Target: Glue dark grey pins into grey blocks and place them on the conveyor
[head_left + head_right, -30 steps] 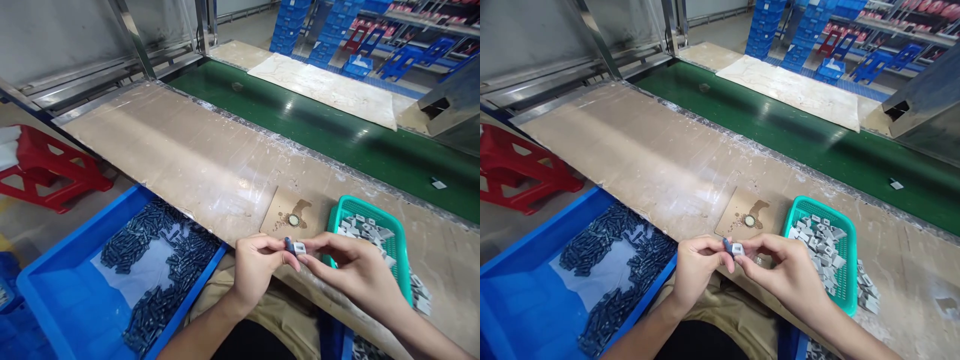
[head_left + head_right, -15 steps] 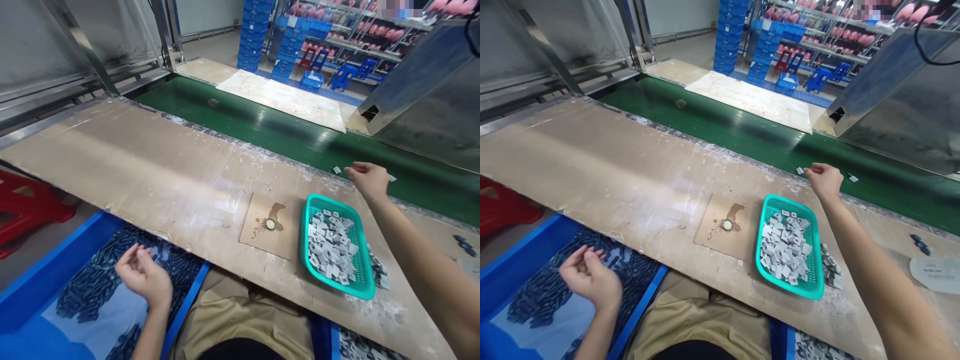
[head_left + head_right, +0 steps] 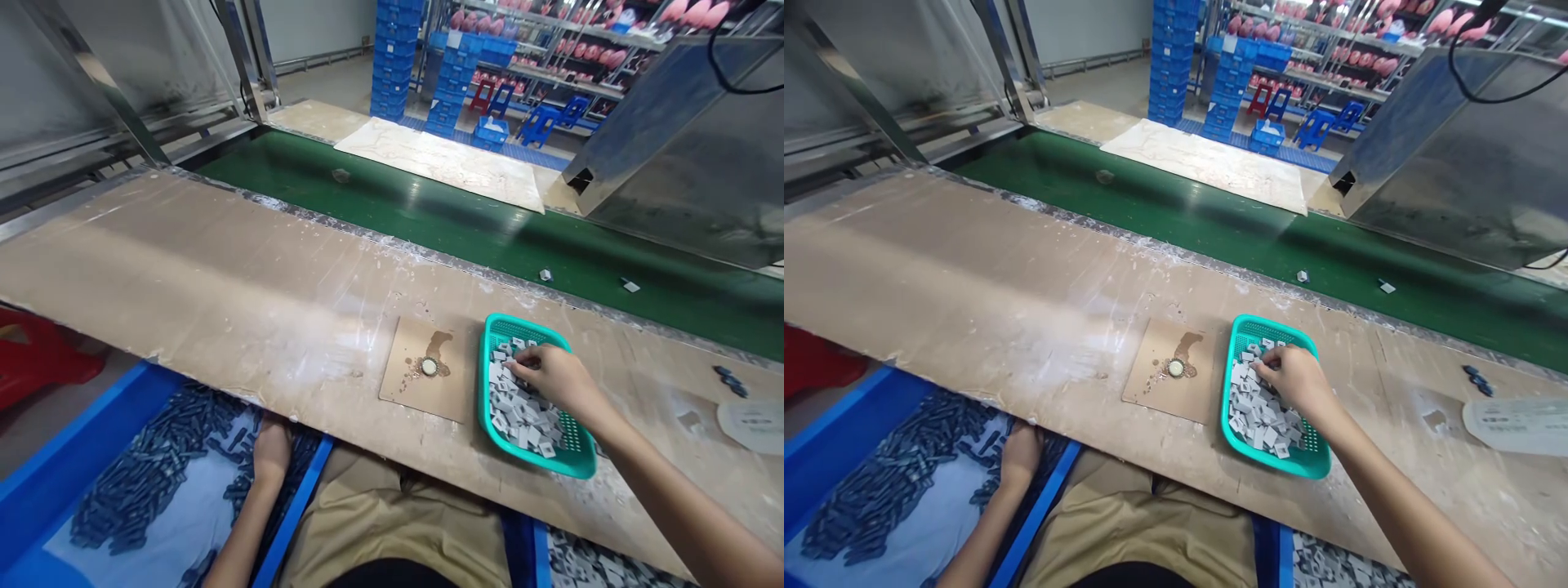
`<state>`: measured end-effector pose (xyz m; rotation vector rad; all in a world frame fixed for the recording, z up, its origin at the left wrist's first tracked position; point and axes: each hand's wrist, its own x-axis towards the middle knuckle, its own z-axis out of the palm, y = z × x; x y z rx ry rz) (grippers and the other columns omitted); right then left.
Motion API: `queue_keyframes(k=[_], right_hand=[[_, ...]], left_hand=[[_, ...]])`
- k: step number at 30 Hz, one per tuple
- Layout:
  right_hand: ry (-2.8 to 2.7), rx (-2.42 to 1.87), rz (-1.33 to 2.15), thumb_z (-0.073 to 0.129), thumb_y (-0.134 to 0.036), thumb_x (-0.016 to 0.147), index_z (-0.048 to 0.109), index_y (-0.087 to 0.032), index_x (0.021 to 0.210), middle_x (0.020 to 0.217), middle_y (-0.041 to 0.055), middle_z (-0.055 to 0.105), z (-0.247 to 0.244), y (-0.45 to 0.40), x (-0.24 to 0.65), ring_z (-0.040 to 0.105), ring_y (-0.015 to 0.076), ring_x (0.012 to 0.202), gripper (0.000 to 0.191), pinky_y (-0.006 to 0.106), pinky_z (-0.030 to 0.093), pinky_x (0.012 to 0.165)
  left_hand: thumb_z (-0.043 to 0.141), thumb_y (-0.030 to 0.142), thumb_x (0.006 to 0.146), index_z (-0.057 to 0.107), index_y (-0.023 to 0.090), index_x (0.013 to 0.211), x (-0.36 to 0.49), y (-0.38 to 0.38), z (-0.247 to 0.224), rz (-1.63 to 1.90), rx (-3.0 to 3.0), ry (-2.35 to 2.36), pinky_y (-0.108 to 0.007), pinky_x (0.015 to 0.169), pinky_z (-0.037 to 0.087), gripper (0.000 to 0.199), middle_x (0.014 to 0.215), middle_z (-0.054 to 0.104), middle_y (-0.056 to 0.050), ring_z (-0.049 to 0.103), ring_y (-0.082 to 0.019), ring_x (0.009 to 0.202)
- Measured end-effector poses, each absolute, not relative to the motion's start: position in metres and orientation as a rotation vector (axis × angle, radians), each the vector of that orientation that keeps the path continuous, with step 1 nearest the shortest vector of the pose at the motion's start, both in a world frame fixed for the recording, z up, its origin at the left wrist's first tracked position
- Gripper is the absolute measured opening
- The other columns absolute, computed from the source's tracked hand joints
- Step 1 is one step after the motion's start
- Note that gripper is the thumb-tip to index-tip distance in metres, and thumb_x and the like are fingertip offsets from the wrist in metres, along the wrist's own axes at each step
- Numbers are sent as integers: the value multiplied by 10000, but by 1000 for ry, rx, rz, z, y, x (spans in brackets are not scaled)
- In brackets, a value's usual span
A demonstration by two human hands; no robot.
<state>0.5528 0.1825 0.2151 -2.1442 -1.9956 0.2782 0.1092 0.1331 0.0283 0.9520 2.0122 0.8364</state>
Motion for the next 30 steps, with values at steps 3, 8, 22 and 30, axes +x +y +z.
queue_keyframes(k=[3,8,22,30], right_hand=[[-1975,-2129,326,627,-311,702,663,-219,681,680,54,727,218,185,554,672,236,572,101,323,494,500],[-1643,-1785,728,656,-464,744,641,-206,880,875,91,744,235,179,535,711,277,833,293,396,562,729],[-2343,-1480,625,535,-260,868,676,-195,918,860,69,714,215,193,458,662,192,707,163,313,531,648],[-2045,-1543,868,636,-371,821,710,-192,919,885,92,742,227,187,454,701,244,796,217,357,556,719]], left_hand=[[656,172,747,542,163,667,100,131,27,779,972,2076,-470,993,345,140,894,623,-49,533,-246,1078],[670,228,780,587,149,717,100,141,30,782,867,2109,-499,1017,335,131,981,641,-55,514,-248,1135],[643,-18,705,689,106,834,100,85,129,1091,271,1518,-319,846,580,184,1055,703,-129,679,-247,967],[858,68,449,614,126,600,139,82,173,1095,333,1280,-211,411,502,293,641,690,-76,653,-192,543]])
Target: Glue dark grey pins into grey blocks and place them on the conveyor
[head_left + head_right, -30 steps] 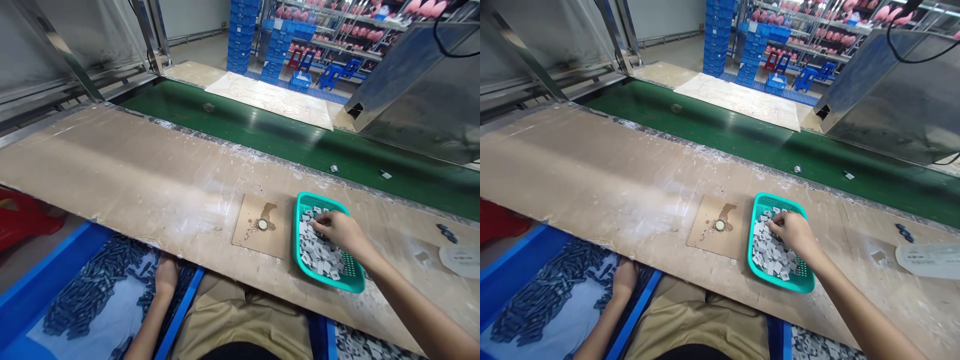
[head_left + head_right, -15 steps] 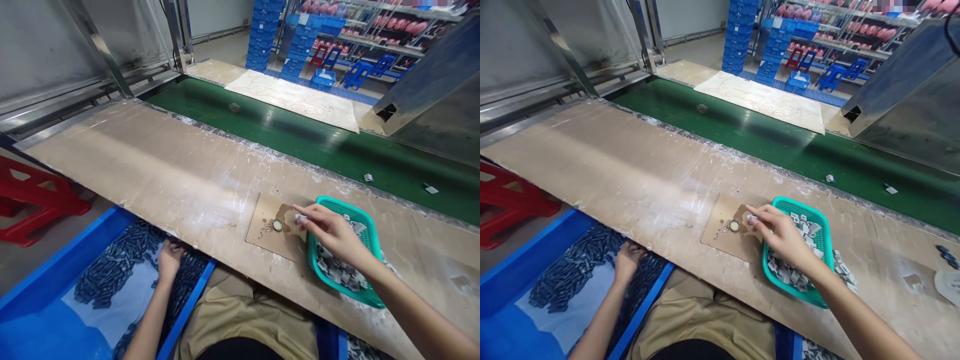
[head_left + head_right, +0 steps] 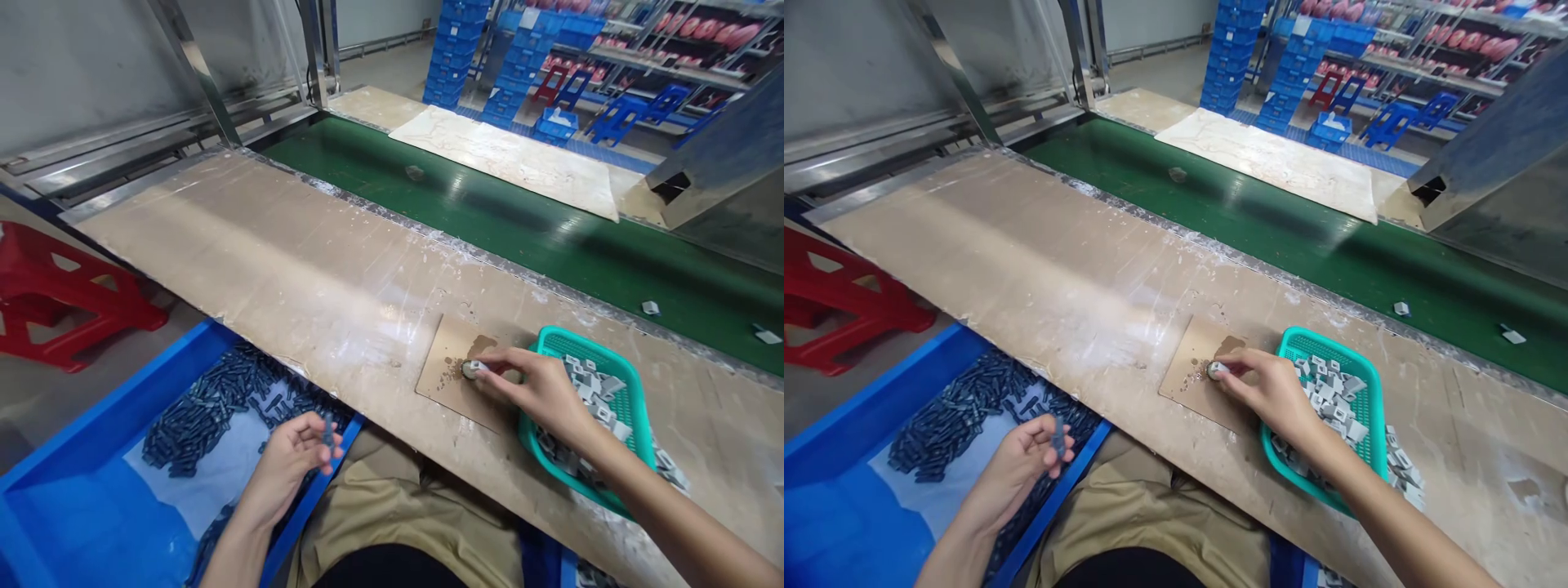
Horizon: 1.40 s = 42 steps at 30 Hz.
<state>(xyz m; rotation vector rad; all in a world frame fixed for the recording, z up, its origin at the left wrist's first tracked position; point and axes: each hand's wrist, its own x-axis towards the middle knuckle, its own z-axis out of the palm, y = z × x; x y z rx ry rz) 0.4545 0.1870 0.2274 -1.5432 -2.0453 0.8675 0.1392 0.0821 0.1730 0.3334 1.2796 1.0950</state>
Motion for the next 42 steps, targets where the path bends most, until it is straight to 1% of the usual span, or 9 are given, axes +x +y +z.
queue_keyframes(k=[6,14,23,25,27,30,33,37,42], right_hand=[[-1388,-1446,1298,813,-383,646,700,-190,771,721,73,744,255,149,435,715,216,656,256,291,591,618],[-1259,-1388,1393,863,-268,580,695,-214,723,757,57,756,261,131,425,719,200,667,227,250,593,623],[-1374,-1485,1342,822,-391,615,693,-179,717,765,93,757,262,136,418,723,236,685,268,297,596,630],[-1429,-1531,1313,805,-415,622,705,-169,748,779,102,758,259,152,421,723,252,707,295,315,590,644],[-1483,-1657,1137,785,-398,640,720,-160,802,773,98,756,253,181,435,722,264,726,295,327,579,662],[-1376,-1906,616,735,-300,666,707,-157,808,712,85,738,244,243,479,717,269,722,203,346,557,681],[-1218,-2023,308,656,-249,707,659,-147,795,765,136,726,243,290,539,699,312,837,135,428,518,787],[-1228,-2055,173,631,-235,699,638,-183,787,804,132,720,246,287,587,681,313,874,103,442,497,817],[-1841,-1959,323,635,-336,709,681,-217,838,778,69,723,237,228,585,683,263,708,181,380,535,667]], left_hand=[[791,50,481,691,126,705,235,117,203,1324,451,1134,-218,537,537,257,621,695,-47,663,-165,581],[803,89,529,708,151,737,274,121,230,1389,507,972,-205,528,539,237,622,708,-24,659,-144,571],[833,184,583,679,172,587,277,120,219,1501,1215,1233,-227,553,541,155,714,697,-23,639,-129,568],[823,182,605,725,182,725,276,130,214,1454,1266,1195,-243,596,569,154,797,716,-35,671,-150,632],[846,188,572,729,211,957,272,138,209,1391,1384,1198,-292,758,586,403,956,727,-55,697,-204,833],[817,266,635,671,240,1124,250,144,203,1449,1453,1425,-344,876,558,512,1051,717,-64,672,-231,970],[625,327,831,632,162,1143,204,139,186,1704,1229,1740,-362,804,568,353,1004,701,-106,680,-210,860],[451,374,894,519,98,1204,128,134,136,1831,995,2328,-404,824,538,420,1076,624,-150,639,-230,908],[530,273,725,575,112,1060,81,145,61,1342,1240,2404,-565,1023,362,375,1125,609,-171,514,-347,1153]])
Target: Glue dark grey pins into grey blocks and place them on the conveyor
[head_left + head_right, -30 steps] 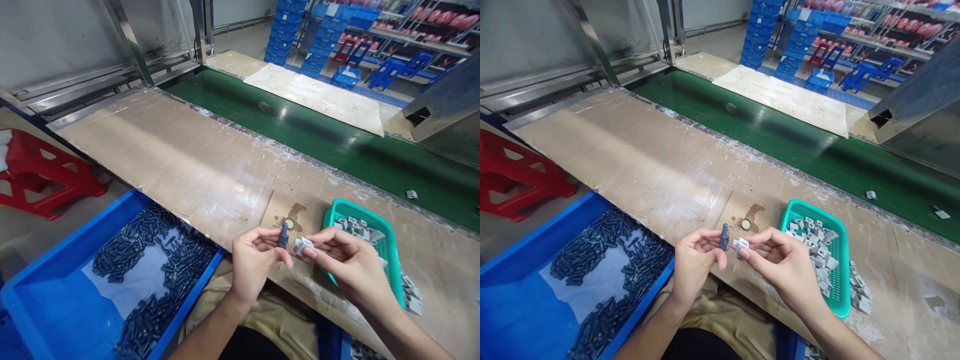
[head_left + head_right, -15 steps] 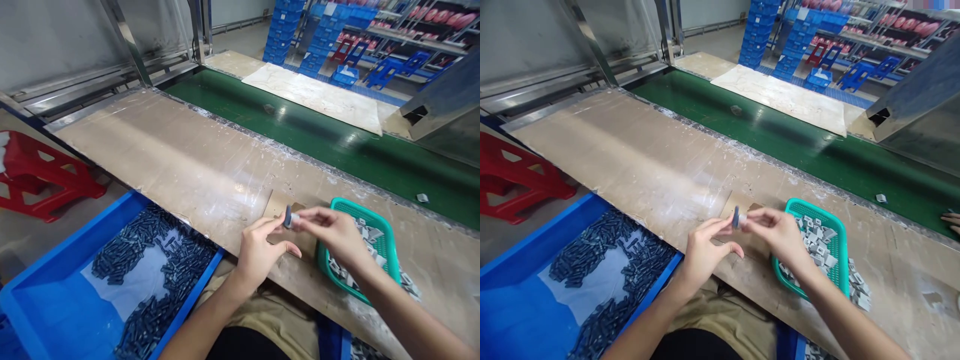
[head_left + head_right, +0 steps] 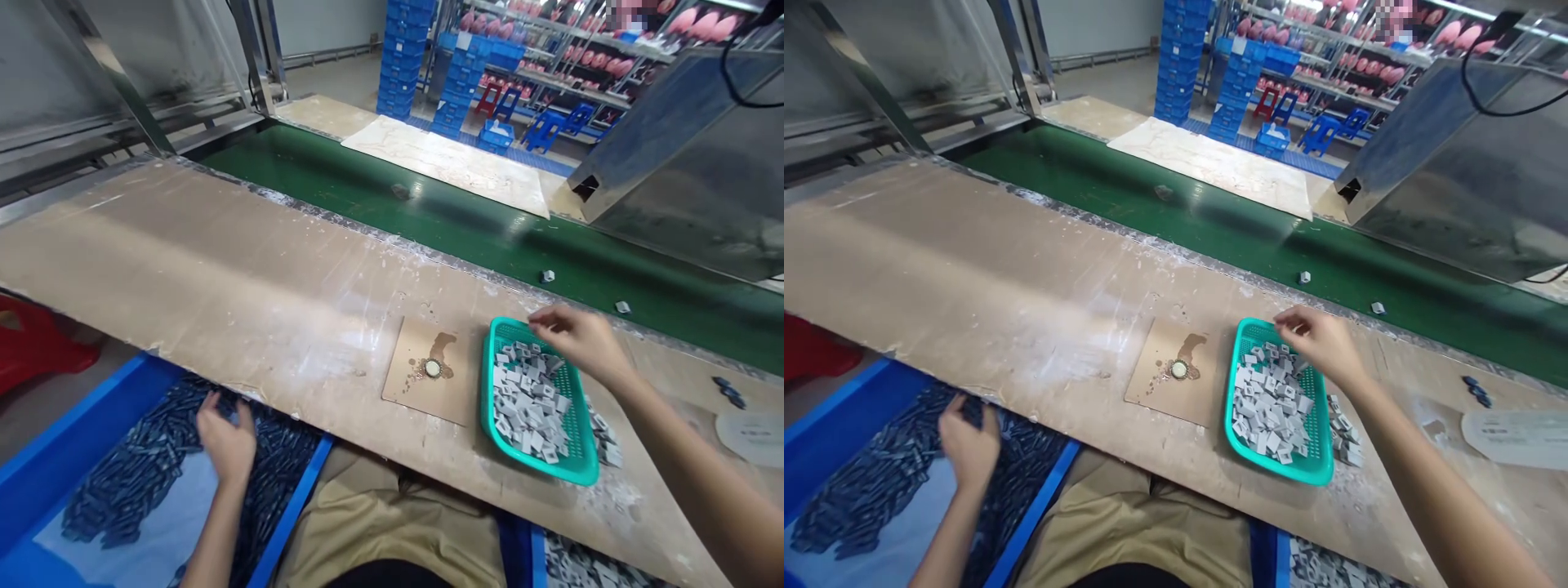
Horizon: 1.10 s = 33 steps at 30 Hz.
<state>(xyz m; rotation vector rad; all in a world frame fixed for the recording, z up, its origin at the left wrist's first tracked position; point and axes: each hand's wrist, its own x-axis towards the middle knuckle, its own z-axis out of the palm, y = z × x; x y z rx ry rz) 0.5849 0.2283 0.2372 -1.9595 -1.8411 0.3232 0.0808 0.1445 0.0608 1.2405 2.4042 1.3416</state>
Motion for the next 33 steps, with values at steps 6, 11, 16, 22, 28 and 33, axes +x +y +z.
queue_keyframes(k=[6,11,16,22,28,33], right_hand=[[-2302,-1798,388,538,-292,769,705,-211,890,1003,109,727,216,206,571,658,309,960,222,439,511,843],[-1969,-1839,701,607,-410,773,668,-201,874,796,83,721,226,200,569,678,237,704,239,358,552,652],[-1299,-1617,1231,765,-503,646,693,-237,976,879,54,704,238,188,554,652,193,736,430,335,540,702],[-1509,-1621,1372,727,-467,738,700,-235,1097,887,52,715,237,184,519,674,210,775,429,344,530,732],[-1903,-1570,980,688,-428,758,699,-194,947,860,86,731,239,186,476,699,251,795,301,376,564,726],[-2274,-1509,708,591,-323,831,718,-232,935,899,76,733,225,191,456,690,246,783,187,362,541,686]], left_hand=[[589,234,691,631,172,718,98,153,10,911,1466,2038,-563,1076,269,79,901,687,-112,547,-320,1118],[618,350,820,615,151,781,101,133,7,818,1337,1977,-467,951,411,203,921,652,-62,583,-225,1006],[650,247,786,537,160,615,99,121,23,901,1044,1972,-447,916,416,223,742,596,-24,583,-211,906],[614,85,723,622,181,756,99,120,65,1136,457,1843,-401,850,502,103,796,648,-54,625,-233,907],[474,22,854,676,142,826,118,88,128,1231,-58,1408,-240,694,563,237,817,668,-62,636,-107,704],[666,-13,729,712,143,826,155,65,155,1195,-273,1137,-245,632,584,189,779,692,-44,665,-135,674]])
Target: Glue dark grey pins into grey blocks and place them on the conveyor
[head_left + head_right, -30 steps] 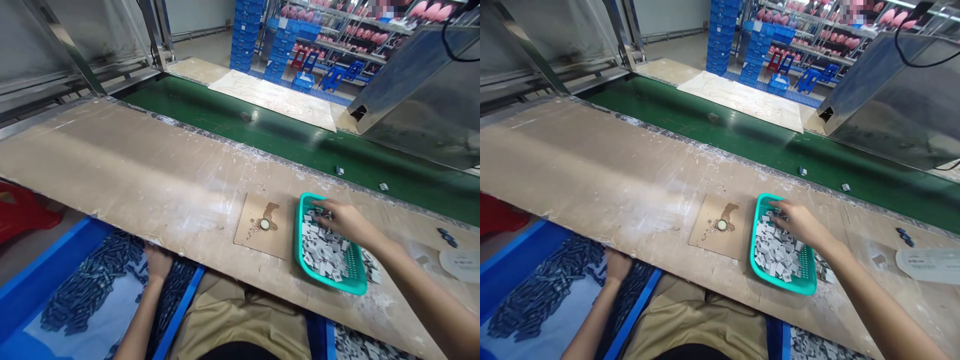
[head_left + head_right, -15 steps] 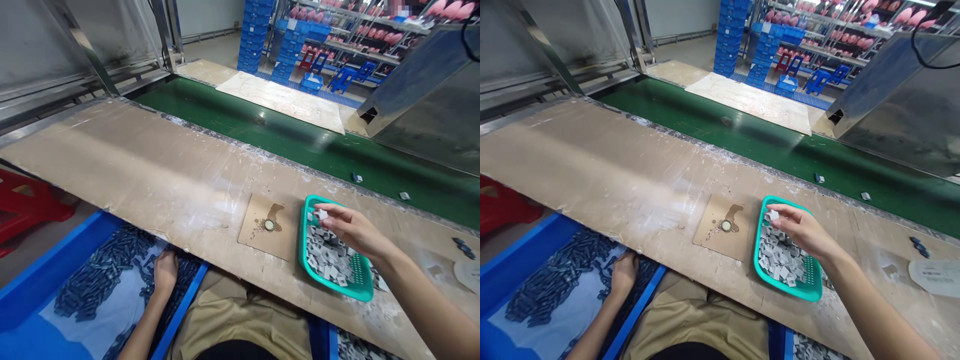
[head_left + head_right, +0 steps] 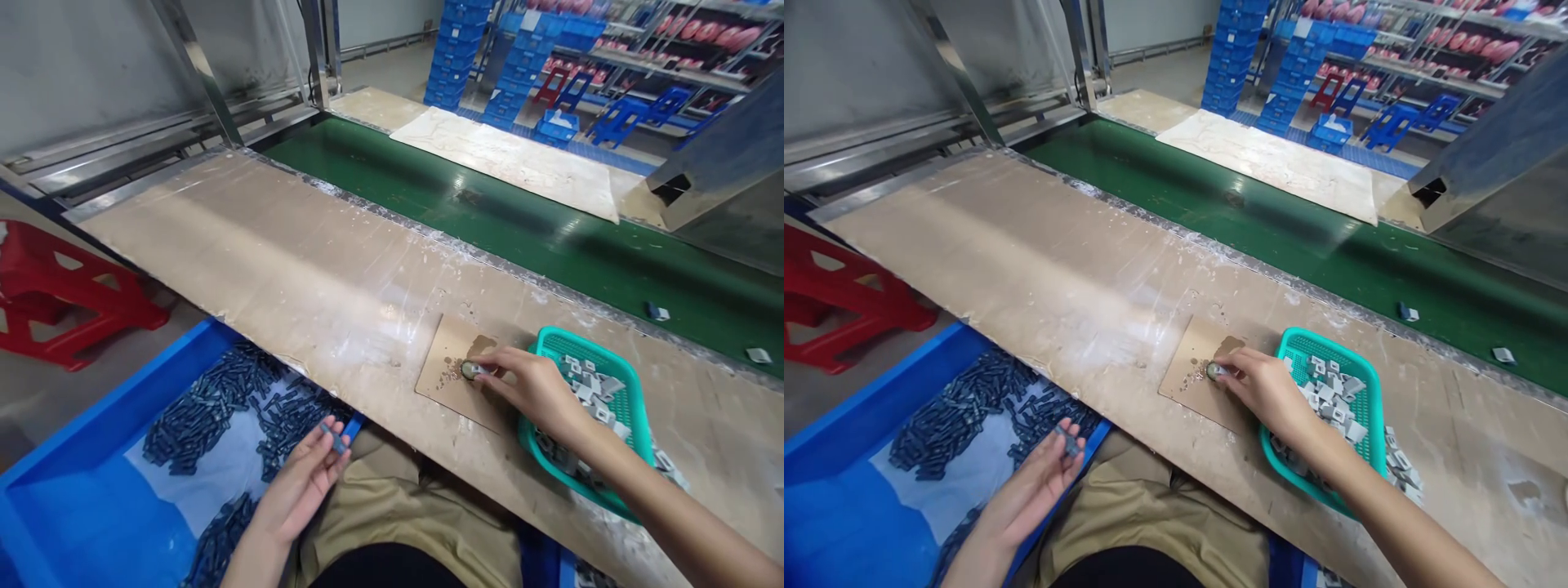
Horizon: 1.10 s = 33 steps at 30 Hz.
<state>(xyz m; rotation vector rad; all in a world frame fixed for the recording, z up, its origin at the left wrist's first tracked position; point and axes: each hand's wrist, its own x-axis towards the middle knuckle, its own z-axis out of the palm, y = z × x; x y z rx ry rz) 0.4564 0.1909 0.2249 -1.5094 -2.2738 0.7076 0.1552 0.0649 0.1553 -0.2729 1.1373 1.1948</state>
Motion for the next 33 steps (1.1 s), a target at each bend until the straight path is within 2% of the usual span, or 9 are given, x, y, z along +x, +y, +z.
queue_keyframes(k=[3,7,13,19,22,26,28,30,33], right_hand=[[-2312,-1520,655,584,-303,826,720,-226,914,873,75,733,214,194,454,693,248,777,180,366,543,700],[-2186,-1541,747,639,-343,788,741,-223,893,881,86,744,220,190,451,698,265,782,189,387,550,714],[-1482,-1561,1250,825,-428,592,768,-215,793,781,77,758,256,159,439,716,251,709,298,343,593,644],[-1373,-1505,1288,852,-361,558,767,-218,741,776,75,762,272,143,429,727,255,705,246,343,618,657],[-1442,-1525,1226,847,-362,557,763,-221,703,766,73,762,276,139,422,728,262,694,219,343,619,644],[-1541,-1565,1181,826,-401,586,771,-222,741,777,72,763,269,151,422,724,280,705,244,361,606,633],[-1580,-1647,1059,807,-424,604,770,-223,767,789,72,762,260,176,437,720,293,737,261,381,590,651],[-1533,-1764,768,770,-428,646,758,-232,808,812,66,759,252,212,466,713,296,776,255,396,567,682],[-1337,-1973,340,701,-406,710,707,-218,805,761,76,731,248,265,527,700,326,809,211,439,529,712]], left_hand=[[825,86,599,727,123,885,176,62,164,1156,-36,1124,-251,684,581,305,794,717,-71,679,-156,708],[876,263,550,739,103,848,205,76,177,1181,147,1086,-273,701,572,365,743,720,-83,671,-154,672],[890,311,505,750,131,765,264,115,199,1332,143,927,-283,686,572,346,700,714,-49,641,-127,630],[869,312,548,763,155,784,291,119,219,1352,272,877,-288,684,582,302,721,735,-67,675,-174,695],[866,320,548,760,181,694,290,119,223,1430,428,966,-306,672,596,228,676,713,-42,675,-183,661],[786,349,668,767,192,709,284,134,218,1428,788,1085,-328,676,601,164,686,708,-60,685,-206,680],[760,348,698,771,200,826,277,142,214,1381,937,1157,-341,676,605,196,818,736,-85,697,-220,714],[748,322,715,735,214,1006,262,146,211,1405,1001,1278,-346,699,605,311,1024,720,-110,704,-232,791],[671,314,796,610,194,1196,222,144,200,1628,925,1503,-379,876,554,423,1201,638,-131,657,-238,999]])
